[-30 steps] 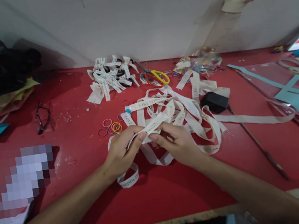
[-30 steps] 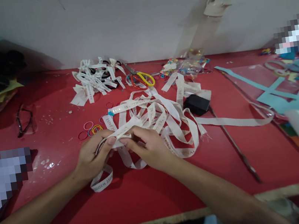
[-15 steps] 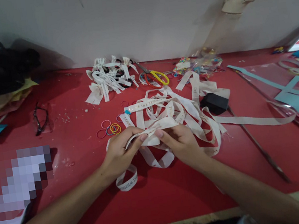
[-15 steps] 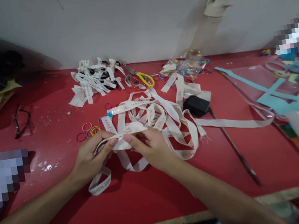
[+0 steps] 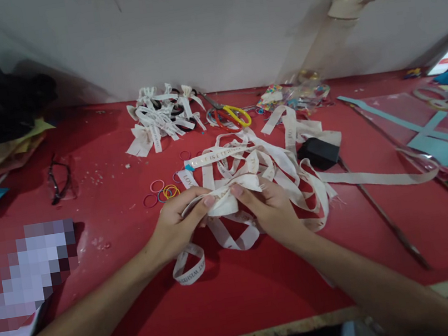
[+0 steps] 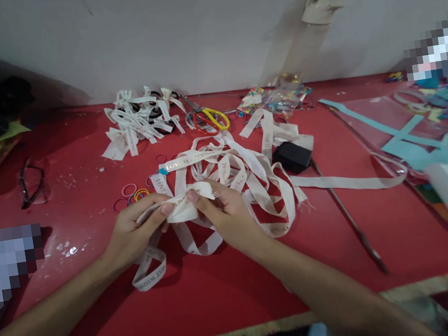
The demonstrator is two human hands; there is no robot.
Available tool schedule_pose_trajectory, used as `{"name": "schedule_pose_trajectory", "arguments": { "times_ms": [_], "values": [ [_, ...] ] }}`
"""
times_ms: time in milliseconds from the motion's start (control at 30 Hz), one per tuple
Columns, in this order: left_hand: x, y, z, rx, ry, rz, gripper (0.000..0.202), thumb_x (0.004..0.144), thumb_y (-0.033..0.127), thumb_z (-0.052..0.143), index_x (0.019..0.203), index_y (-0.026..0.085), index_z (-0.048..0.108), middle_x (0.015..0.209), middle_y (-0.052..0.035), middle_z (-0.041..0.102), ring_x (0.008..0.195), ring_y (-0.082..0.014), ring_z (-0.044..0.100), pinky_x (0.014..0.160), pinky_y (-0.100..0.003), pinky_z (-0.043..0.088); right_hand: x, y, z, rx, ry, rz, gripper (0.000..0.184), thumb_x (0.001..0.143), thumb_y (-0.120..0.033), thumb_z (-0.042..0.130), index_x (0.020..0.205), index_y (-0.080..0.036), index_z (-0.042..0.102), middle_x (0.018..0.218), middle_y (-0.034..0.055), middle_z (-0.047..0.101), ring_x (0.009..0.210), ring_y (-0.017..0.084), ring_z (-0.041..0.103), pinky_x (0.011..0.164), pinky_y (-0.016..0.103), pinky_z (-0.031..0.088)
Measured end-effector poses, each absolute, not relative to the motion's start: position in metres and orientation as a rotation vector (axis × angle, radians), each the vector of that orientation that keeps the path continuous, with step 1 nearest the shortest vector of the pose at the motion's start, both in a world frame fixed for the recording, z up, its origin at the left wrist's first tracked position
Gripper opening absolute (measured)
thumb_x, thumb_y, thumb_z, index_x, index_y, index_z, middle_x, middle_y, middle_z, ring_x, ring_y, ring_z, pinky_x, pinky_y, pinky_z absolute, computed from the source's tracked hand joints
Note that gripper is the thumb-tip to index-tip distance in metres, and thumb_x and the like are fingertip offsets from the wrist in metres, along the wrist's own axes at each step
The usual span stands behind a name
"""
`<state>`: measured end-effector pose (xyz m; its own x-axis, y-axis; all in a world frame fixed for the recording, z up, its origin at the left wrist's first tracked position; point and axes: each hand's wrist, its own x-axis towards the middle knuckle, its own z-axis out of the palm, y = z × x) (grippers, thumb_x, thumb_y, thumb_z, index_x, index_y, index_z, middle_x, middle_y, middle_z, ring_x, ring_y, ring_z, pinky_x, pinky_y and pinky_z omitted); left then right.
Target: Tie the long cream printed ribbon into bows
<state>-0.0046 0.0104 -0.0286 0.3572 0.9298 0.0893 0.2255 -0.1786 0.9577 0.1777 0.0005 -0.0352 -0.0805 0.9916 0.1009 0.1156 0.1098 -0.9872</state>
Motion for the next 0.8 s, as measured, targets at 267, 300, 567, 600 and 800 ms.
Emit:
{"name": "schedule_pose_trajectory", "arguments": {
  "times_ms": [267, 300, 567, 600, 800],
  "values": [
    [-0.007, 0.012, -0.032, 2.419, 0.775, 1.157, 0.006, 0.083, 0.015, 0.058, 0.088, 0.015, 0.059, 0.083, -0.0047, 0.067, 0.076, -0.0113, 0.062, 0.069, -0.021, 0.049, 0.184, 0.001, -0.031, -0.897, -1.842, 0.606, 0.023, 0.086, -0.014, 0.054, 0.102, -0.026, 0.065, 0.089, 0.0008, 0.064, 0.084, 0.013, 0.059, 0.077, 0.027, 0.048],
    [-0.008, 0.012, -0.032, 2.498, 0.737, 1.185, 0.007, 0.083, 0.014, 0.057, 0.090, 0.014, 0.058, 0.085, -0.0061, 0.067, 0.078, -0.0125, 0.062, 0.070, -0.022, 0.049, 0.187, 0.000, -0.031, -0.820, -1.884, 0.559, 0.027, 0.086, -0.011, 0.053, 0.105, -0.026, 0.064, 0.091, 0.0018, 0.063, 0.085, 0.014, 0.059, 0.076, 0.027, 0.048],
    [-0.012, 0.010, -0.030, 2.590, 0.669, 1.268, 0.011, 0.082, 0.010, 0.057, 0.092, 0.014, 0.058, 0.087, -0.0084, 0.067, 0.079, -0.0148, 0.062, 0.068, -0.026, 0.050, 0.192, -0.003, -0.027, -0.679, -1.963, 0.441, 0.030, 0.085, -0.010, 0.053, 0.108, -0.026, 0.062, 0.092, 0.0039, 0.059, 0.083, 0.014, 0.058, 0.071, 0.028, 0.050],
    [-0.011, 0.010, -0.030, 2.537, 0.679, 1.252, 0.009, 0.082, 0.011, 0.057, 0.091, 0.014, 0.058, 0.087, -0.0082, 0.066, 0.079, -0.0140, 0.062, 0.069, -0.024, 0.050, 0.191, -0.003, -0.027, -0.730, -1.937, 0.456, 0.026, 0.085, -0.012, 0.054, 0.106, -0.026, 0.062, 0.092, 0.0036, 0.061, 0.083, 0.015, 0.059, 0.072, 0.028, 0.050],
    [-0.003, 0.012, -0.030, 2.330, 0.764, 0.982, 0.013, 0.083, 0.020, 0.059, 0.072, 0.015, 0.055, 0.065, 0.0005, 0.058, 0.061, -0.0078, 0.055, 0.057, -0.017, 0.044, 0.182, -0.001, -0.029, -1.106, -1.777, 0.689, 0.007, 0.087, -0.022, 0.054, 0.085, -0.022, 0.060, 0.073, -0.0016, 0.061, 0.064, 0.011, 0.058, 0.063, 0.025, 0.049]
  ]
}}
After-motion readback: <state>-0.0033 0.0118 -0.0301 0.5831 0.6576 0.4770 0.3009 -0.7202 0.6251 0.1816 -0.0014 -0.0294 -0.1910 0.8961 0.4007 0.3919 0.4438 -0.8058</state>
